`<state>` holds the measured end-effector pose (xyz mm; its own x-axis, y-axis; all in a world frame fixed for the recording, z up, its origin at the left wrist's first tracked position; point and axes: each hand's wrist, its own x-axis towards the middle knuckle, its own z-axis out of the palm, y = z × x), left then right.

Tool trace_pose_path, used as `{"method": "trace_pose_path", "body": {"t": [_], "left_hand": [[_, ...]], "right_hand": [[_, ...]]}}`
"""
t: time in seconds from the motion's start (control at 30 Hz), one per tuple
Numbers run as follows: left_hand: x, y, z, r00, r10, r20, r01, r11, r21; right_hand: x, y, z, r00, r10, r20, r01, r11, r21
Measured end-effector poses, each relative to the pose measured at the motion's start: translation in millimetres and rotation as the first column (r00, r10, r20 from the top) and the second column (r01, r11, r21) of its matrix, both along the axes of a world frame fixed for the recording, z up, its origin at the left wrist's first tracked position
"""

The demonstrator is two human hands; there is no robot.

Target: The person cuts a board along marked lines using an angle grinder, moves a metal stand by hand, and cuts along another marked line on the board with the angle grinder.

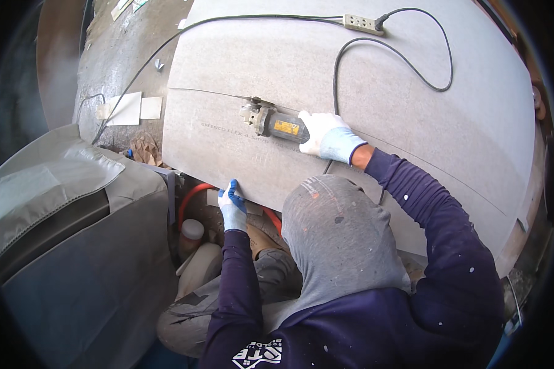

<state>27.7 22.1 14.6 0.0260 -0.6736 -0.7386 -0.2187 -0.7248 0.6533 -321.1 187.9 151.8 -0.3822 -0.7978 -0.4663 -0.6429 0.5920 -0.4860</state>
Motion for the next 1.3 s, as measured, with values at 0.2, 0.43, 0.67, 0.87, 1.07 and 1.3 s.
{"method": "trace_pose_path", "body": {"t": [0.2, 0.43, 0.67, 0.87, 1.07, 1.3], "left_hand": [[0.4, 1.6, 4.0, 0.999, -0.035, -0.032, 0.035, 0.999, 0.007], [0.3, 0.4, 2.1, 1.0, 0.029, -0.006, -0.029, 1.0, 0.003], [-0.4, 3.5, 3.4, 0.999, 0.019, -0.036, -0.018, 0.999, 0.03], [8.0, 0.9, -1.9, 1.0, 0.002, 0.014, -0.002, 1.0, 0.022], [8.4, 0.1, -1.1, 1.0, -0.003, 0.0, 0.003, 0.999, 0.043], [14.6, -3.8, 2.7, 0.997, -0.027, -0.066, 0.029, 0.999, 0.032]], "right_hand": [[-0.9, 12.4, -0.7, 1.0, -0.018, 0.002, 0.018, 1.0, -0.008], [-0.5, 14.1, 0.5, 1.0, -0.023, 0.011, 0.023, 1.0, 0.01], [-3.3, 22.6, 1.3, 1.0, -0.023, 0.01, 0.023, 1.0, 0.011], [-3.0, 26.8, 6.6, 0.999, -0.027, 0.026, 0.027, 1.0, 0.013], [-5.1, 33.1, 6.0, 0.999, -0.019, 0.028, 0.018, 1.0, 0.016], [-5.1, 40.6, 1.5, 1.0, -0.015, 0.011, 0.015, 0.999, -0.037]]}}
